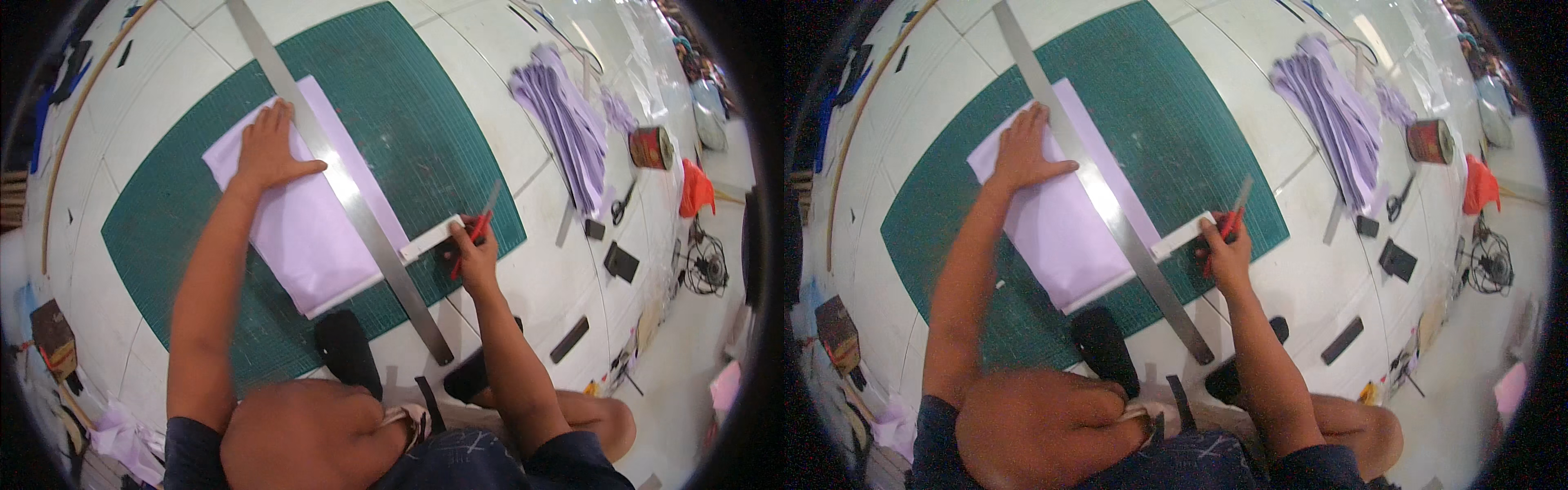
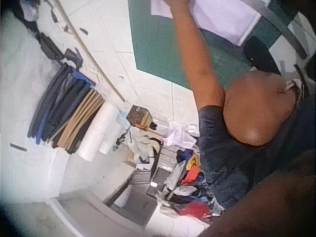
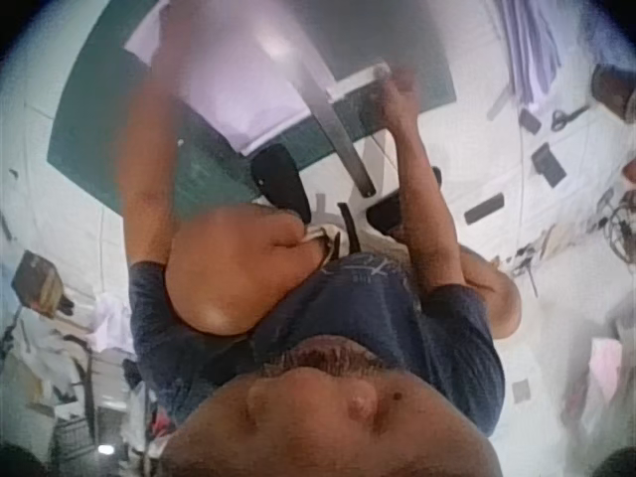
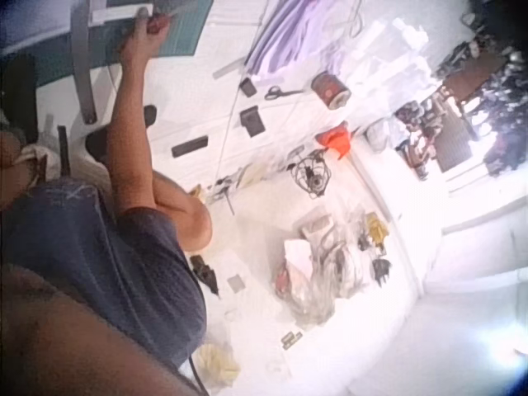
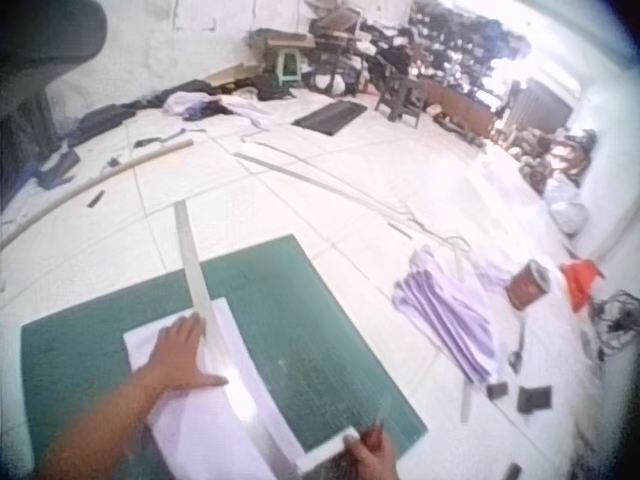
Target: The person cuts strips from a stack of purple fabric using shears while referencing a metal ruler on a cutting mat.
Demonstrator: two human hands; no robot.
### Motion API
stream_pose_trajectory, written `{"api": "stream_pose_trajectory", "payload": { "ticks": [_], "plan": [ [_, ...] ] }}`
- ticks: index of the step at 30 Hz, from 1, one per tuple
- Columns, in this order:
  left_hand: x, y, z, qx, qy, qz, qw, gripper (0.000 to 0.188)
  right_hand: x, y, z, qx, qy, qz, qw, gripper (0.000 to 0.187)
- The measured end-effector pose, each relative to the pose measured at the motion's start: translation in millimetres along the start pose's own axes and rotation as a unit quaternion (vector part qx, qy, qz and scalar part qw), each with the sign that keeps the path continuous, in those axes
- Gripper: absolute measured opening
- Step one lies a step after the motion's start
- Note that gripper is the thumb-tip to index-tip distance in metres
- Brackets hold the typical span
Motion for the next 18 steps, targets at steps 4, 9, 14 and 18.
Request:
{"api": "stream_pose_trajectory", "payload": {
  "ticks": [4, 9, 14, 18],
  "plan": [
    [2.3, -0.8, -5.4, -0.072, -0.078, 0.017, 0.994, 0.106, 18.2, 44.6, -30.2, 0.043, 0.013, 0.009, 0.999, 0.038],
    [2.5, -1.6, -27.1, -0.098, -0.251, 0.015, 0.963, 0.049, 71.9, 97.5, -108.1, 0.072, 0.06, 0.067, 0.993, 0.037],
    [0.6, -4.3, -28.9, -0.12, -0.247, 0.02, 0.961, 0.049, 121.9, 141.7, -187.4, 0.065, 0.094, 0.105, 0.988, 0.035],
    [0.8, -2.9, -29.7, -0.148, -0.244, 0.014, 0.958, 0.046, 146.1, 154.5, -220.7, 0.012, 0.088, 0.114, 0.989, 0.034]
  ]
}}
Point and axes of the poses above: each hand's wrist, its own x-axis towards the middle knuckle, its own z-axis out of the back of the hand, y = z × x, the point moved 1 cm from there along x, towards the middle knuckle, and after that the axes turned 7 degrees about -z, right-handed, at the moved point
